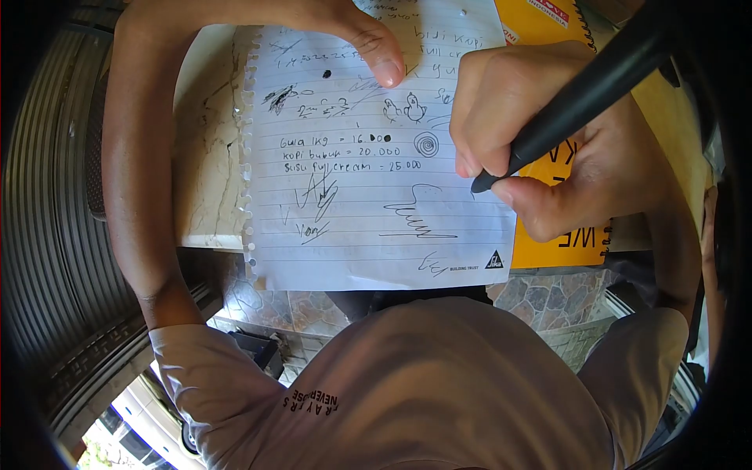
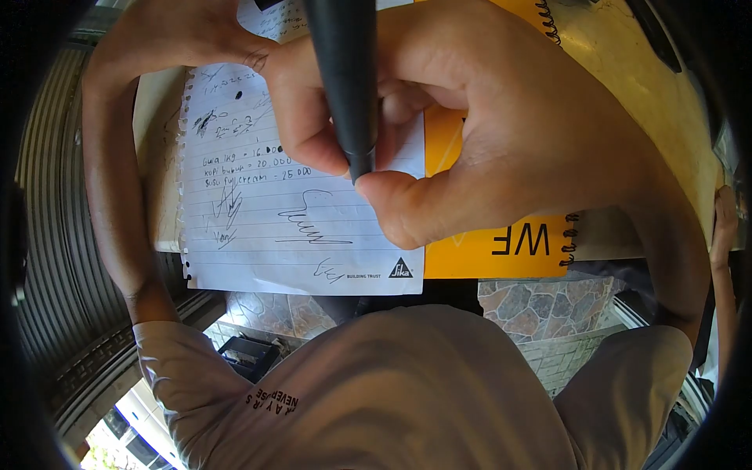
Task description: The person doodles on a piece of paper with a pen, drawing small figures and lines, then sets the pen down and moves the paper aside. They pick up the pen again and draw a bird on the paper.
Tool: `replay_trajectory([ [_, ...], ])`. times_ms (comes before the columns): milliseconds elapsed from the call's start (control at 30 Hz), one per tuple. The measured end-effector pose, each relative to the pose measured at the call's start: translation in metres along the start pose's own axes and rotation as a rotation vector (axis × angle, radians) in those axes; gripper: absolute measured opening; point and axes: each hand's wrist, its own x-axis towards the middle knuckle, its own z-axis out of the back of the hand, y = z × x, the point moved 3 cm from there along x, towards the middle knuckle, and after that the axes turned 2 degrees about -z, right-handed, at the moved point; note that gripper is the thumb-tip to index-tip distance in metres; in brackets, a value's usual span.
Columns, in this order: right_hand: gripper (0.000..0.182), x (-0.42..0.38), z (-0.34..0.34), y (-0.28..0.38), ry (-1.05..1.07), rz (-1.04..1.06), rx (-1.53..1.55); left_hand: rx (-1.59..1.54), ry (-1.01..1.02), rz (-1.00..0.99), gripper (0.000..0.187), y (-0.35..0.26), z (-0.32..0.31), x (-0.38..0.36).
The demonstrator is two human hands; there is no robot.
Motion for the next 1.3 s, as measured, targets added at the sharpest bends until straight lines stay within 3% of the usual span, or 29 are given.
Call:
replay_trajectory([
  [67, 0.018, 0.0002, 0.0008, 0.0014, 0.025, 0.001, -0.027, 0.076, -0.034, -0.074, 0.08, -0.0032, 0.0016, 0.0001],
  [133, 0.018, 0.0, -0.0007, 0.0008, 0.011, -0.001, -0.018, -0.063, 0.028, 0.096, 0.08, -0.0037, 0.0034, 0.0028],
  [333, 0.019, 0.0008, -0.0005, 0.0002, 0.002, -0.002, -0.014, -0.016, 0.01, 0.007, 0.078, -0.0024, 0.0024, 0.0021],
  [567, 0.018, -0.0037, -0.0023, -0.002, -0.08, -0.058, 0.087, -0.074, 0.002, 0.038, 0.078, -0.002, 0.0014, 0.0022],
  [633, 0.018, -0.0007, 0.0024, -0.0009, -0.021, -0.041, 0.067, 0.085, -0.065, -0.172, 0.079, -0.0073, 0.0004, 0.0029],
  [667, 0.018, 0.0004, 0.0029, -0.0001, 0.038, -0.024, 0.048, 0.085, -0.065, -0.173, 0.079, -0.0065, 0.0011, 0.0027],
  [733, 0.018, -0.0009, 0.0014, -0.0018, 0.03, -0.012, 0.057, -0.08, 0.021, 0.053, 0.08, -0.0017, 0.0015, 0.0035],
  [967, 0.019, -0.0002, 0.0017, 0.0011, 0.06, -0.025, 0.026, -0.064, -0.002, 0.039, 0.08, -0.0005, 0.0009, 0.0024],
  [1033, 0.019, 0.0018, 0.0016, 0.0028, 0.065, -0.018, 0.018, 0.059, -0.043, -0.115, 0.08, -0.0016, -0.0013, 0.0014],
  [1167, 0.019, 0.0006, 0.0006, 0.0027, 0.054, -0.026, 0.025, -0.057, 0.044, 0.045, 0.081, 0.0002, 0.0006, 0.0026],
  [1233, 0.02, 0.0014, 0.0012, 0.0036, 0.051, -0.023, 0.005, 0.108, -0.071, -0.127, 0.082, -0.0023, -0.0018, -0.0001],
  [1300, 0.02, 0.0016, 0.0005, 0.0039, 0.049, -0.021, -0.016, 0.085, -0.049, -0.103, 0.082, -0.0009, -0.0007, -0.0002],
])
